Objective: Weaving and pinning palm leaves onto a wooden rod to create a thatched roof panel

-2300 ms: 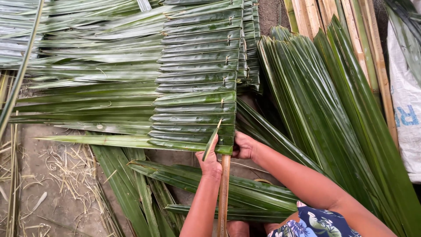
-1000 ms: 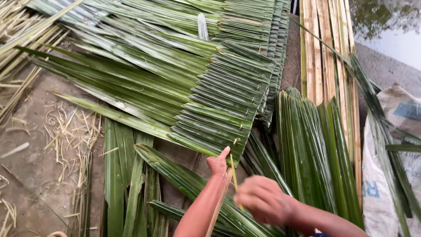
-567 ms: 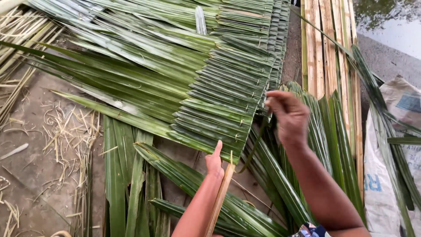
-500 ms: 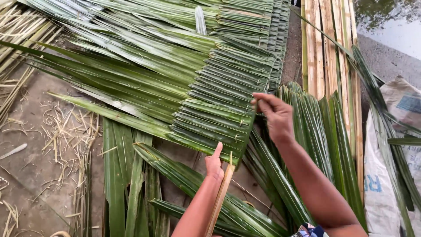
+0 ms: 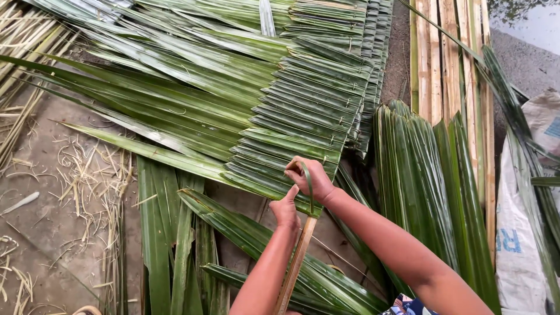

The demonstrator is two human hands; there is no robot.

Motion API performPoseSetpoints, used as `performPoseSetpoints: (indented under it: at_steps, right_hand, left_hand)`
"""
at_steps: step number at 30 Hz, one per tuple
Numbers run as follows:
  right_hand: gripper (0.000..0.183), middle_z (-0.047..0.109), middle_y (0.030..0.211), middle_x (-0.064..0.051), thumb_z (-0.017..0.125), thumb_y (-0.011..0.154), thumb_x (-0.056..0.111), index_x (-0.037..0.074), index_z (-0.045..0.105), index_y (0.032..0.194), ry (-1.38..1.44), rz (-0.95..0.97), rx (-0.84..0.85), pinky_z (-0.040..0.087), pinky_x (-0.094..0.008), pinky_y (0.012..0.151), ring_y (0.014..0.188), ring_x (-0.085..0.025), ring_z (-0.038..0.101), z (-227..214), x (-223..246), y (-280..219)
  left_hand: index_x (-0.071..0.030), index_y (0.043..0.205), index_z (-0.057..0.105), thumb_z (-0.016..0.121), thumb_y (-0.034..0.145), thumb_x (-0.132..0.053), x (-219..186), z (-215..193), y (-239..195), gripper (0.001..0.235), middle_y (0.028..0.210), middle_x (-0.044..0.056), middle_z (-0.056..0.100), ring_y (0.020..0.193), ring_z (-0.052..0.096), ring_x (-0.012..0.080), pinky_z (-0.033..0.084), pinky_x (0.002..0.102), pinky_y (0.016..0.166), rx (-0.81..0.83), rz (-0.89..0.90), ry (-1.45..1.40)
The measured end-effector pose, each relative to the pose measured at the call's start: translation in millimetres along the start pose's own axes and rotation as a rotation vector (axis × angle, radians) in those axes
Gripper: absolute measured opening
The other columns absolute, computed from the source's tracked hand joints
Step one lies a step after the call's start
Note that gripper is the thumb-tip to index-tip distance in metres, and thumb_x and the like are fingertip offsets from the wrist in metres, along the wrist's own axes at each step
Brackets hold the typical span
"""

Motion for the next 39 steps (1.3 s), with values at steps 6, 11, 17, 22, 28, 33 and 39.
performPoseSetpoints:
  at_steps: [6,11,17,22,28,33,39]
  right_hand:
    - [0.014,0.066,0.080,-0.005,0.072,0.088,0.015,0.017,0.060,0.095,-0.254,-0.154,0.010,0.058,-0.039,0.069,0.076,-0.029,0.070,7.6,21.1,-5.0]
    - [0.018,0.058,0.077,-0.005,0.069,0.087,0.014,0.018,0.053,0.094,-0.450,-0.231,0.013,0.056,-0.042,0.064,0.070,-0.031,0.068,19.8,19.1,-4.9]
    - [0.017,0.057,0.077,-0.004,0.067,0.087,0.018,0.019,0.052,0.094,-0.479,-0.207,0.037,0.055,-0.042,0.066,0.074,-0.031,0.068,33.5,-2.1,-3.4]
    - [0.019,0.057,0.076,-0.004,0.067,0.084,0.017,0.017,0.051,0.093,-0.617,-0.245,0.021,0.055,-0.039,0.066,0.074,-0.029,0.067,55.3,-27.4,-3.6]
    - [0.019,0.074,0.093,-0.011,0.066,0.101,0.032,0.013,0.071,0.105,0.220,0.059,0.009,0.057,-0.041,0.081,0.089,-0.028,0.073,-25.7,15.0,-26.7]
    - [0.053,0.069,0.092,-0.008,0.052,0.098,0.062,0.014,0.074,0.100,0.408,-0.078,0.108,0.053,-0.039,0.084,0.089,-0.026,0.066,-18.0,44.4,-87.0]
    - [0.043,0.055,0.077,-0.005,0.055,0.100,0.051,0.012,0.064,0.085,0.574,0.008,-0.012,0.046,-0.034,0.070,0.073,-0.026,0.056,20.4,32.1,-102.1]
  left_hand:
    - [0.009,0.081,0.074,0.102,0.051,0.000,8.2,-3.6,11.8,0.041,0.069,0.020,0.070,0.061,0.071,0.0227,0.056,0.040,0.058,0.044,0.073,0.007]
    - [0.006,0.075,0.076,0.098,0.055,0.001,11.7,-4.8,14.4,0.030,0.066,0.020,0.070,0.059,0.072,0.0226,0.057,0.037,0.055,0.036,0.096,0.004]
    - [0.008,0.069,0.073,0.091,0.060,0.007,19.8,-6.1,21.4,0.021,0.060,0.019,0.067,0.058,0.068,0.0190,0.055,0.039,0.054,0.074,0.168,0.017]
    - [0.007,0.074,0.075,0.093,0.062,0.003,13.3,-5.0,16.0,0.023,0.063,0.020,0.070,0.057,0.071,0.0232,0.057,0.040,0.055,0.093,0.144,0.035]
    - [0.017,0.092,0.072,0.100,0.066,-0.009,22.1,-10.7,6.2,0.046,0.083,0.028,0.071,0.073,0.069,0.0280,0.056,0.049,0.072,0.152,-0.088,-0.046]
    - [-0.008,0.109,0.074,0.079,0.082,-0.046,54.5,-16.2,-26.1,0.047,0.098,0.018,0.067,0.088,0.066,0.0269,0.047,0.034,0.090,0.507,-0.475,0.246]
    - [0.001,0.098,0.066,0.041,0.101,-0.064,53.5,10.0,-59.1,0.071,0.088,0.013,0.062,0.075,0.061,0.0212,0.051,0.032,0.067,0.882,-0.550,0.260]
Point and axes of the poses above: each hand's wrist, its own y-axis towards the middle knuckle, its own z-axis out of the palm, x = y × z, the point moved 8 cm from there along y, towards the middle knuckle
